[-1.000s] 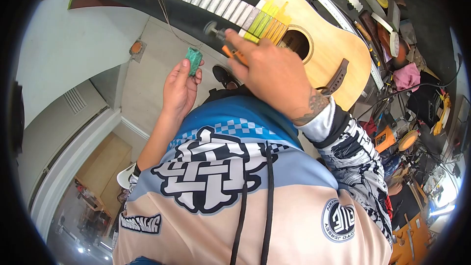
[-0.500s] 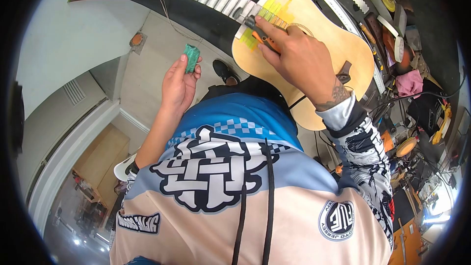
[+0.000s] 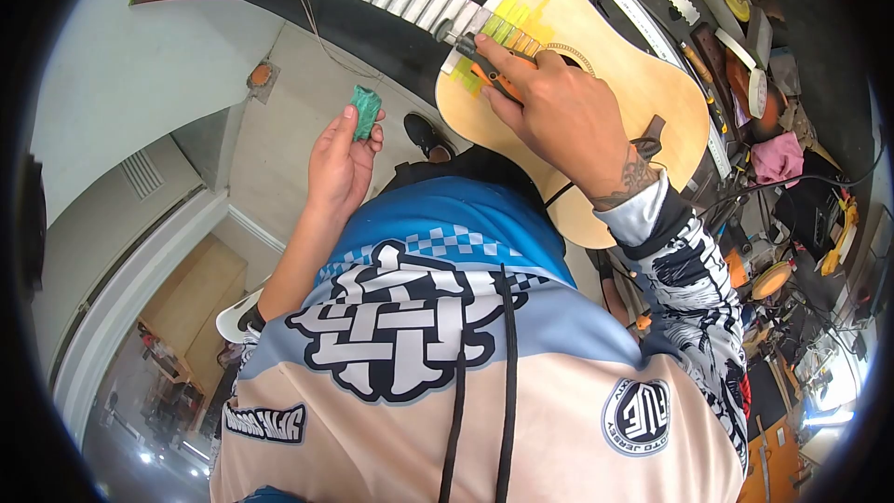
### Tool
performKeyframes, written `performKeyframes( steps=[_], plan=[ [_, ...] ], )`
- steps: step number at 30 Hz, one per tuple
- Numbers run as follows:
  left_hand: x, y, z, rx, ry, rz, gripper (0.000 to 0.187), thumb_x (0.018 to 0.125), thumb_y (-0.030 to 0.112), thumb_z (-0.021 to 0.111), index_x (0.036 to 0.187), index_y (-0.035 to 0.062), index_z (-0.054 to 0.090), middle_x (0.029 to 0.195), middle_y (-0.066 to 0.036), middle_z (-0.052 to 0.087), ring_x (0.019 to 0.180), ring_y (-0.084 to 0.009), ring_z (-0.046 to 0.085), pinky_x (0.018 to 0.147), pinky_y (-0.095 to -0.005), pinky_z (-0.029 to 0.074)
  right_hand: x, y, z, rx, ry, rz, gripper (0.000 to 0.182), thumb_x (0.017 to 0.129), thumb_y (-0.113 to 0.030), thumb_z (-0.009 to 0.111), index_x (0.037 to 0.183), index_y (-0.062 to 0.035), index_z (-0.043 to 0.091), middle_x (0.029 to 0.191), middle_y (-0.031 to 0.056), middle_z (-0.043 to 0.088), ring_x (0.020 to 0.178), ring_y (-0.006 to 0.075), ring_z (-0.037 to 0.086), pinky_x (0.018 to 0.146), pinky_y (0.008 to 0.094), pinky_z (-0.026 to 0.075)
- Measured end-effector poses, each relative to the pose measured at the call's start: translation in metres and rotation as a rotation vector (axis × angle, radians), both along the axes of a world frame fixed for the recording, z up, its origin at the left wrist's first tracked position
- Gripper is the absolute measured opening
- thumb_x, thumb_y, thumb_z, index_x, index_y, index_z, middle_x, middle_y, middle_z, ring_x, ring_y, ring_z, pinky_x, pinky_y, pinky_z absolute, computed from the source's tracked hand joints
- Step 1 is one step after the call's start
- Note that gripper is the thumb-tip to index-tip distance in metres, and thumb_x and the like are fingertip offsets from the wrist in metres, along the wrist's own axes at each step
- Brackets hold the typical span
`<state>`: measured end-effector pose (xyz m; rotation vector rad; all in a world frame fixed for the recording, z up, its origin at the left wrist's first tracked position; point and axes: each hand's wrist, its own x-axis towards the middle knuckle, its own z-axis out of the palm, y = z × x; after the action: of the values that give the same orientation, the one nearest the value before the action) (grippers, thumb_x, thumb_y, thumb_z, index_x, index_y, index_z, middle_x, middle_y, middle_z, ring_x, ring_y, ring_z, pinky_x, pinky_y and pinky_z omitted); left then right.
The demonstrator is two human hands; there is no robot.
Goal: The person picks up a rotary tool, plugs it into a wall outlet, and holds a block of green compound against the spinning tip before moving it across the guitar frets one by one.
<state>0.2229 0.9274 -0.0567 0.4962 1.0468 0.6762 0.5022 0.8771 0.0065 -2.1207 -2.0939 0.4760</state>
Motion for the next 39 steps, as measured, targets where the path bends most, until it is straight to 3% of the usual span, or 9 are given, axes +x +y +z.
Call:
performKeyframes(
  steps=[5,17,27,39],
  plan=[
    [-0.001,-0.001,0.001,0.004,-0.001,0.003,0.034,0.106,0.03,0.054,0.114,-0.0019,0.061,0.107,-0.012,0.065,0.086,-0.0163,0.055,0.078,-0.0287,0.045,0.008,0.006,-0.002,0.01,0.013,-0.023,0.048,0.093,-0.04,0.065,0.14,-0.0291,0.058,0.079,0.0145,0.063,0.061,0.0321,0.066,0.057,0.0417,0.054],
    [0.002,-0.001,0.0,0.015,-0.005,-0.019,0.035,0.105,0.031,0.055,0.116,-0.0018,0.06,0.107,-0.01,0.065,0.085,-0.0137,0.057,0.077,-0.0276,0.045,0.024,0.012,-0.005,0.069,0.033,-0.13,0.051,0.092,-0.035,0.069,0.141,-0.0268,0.058,0.072,0.0107,0.059,0.063,0.031,0.063,0.056,0.0409,0.05],
    [0.005,-0.001,0.0,0.015,-0.017,-0.029,0.035,0.105,0.03,0.056,0.118,-0.0023,0.06,0.107,-0.01,0.065,0.085,-0.0126,0.057,0.076,-0.027,0.045,0.006,-0.006,-0.003,0.034,0.009,0.02,0.051,0.091,-0.035,0.069,0.14,-0.0303,0.058,0.078,0.0098,0.058,0.063,0.028,0.064,0.056,0.0396,0.051],
    [-0.005,0.001,0.002,0.021,-0.03,-0.031,0.036,0.105,0.03,0.056,0.118,-0.0027,0.059,0.107,-0.009,0.065,0.085,-0.0123,0.057,0.076,-0.0264,0.045,0.01,0.003,-0.007,0.063,-0.034,-0.011,0.052,0.091,-0.035,0.069,0.141,-0.0289,0.058,0.076,0.0085,0.059,0.061,0.0277,0.064,0.055,0.0389,0.051]
  ],
)
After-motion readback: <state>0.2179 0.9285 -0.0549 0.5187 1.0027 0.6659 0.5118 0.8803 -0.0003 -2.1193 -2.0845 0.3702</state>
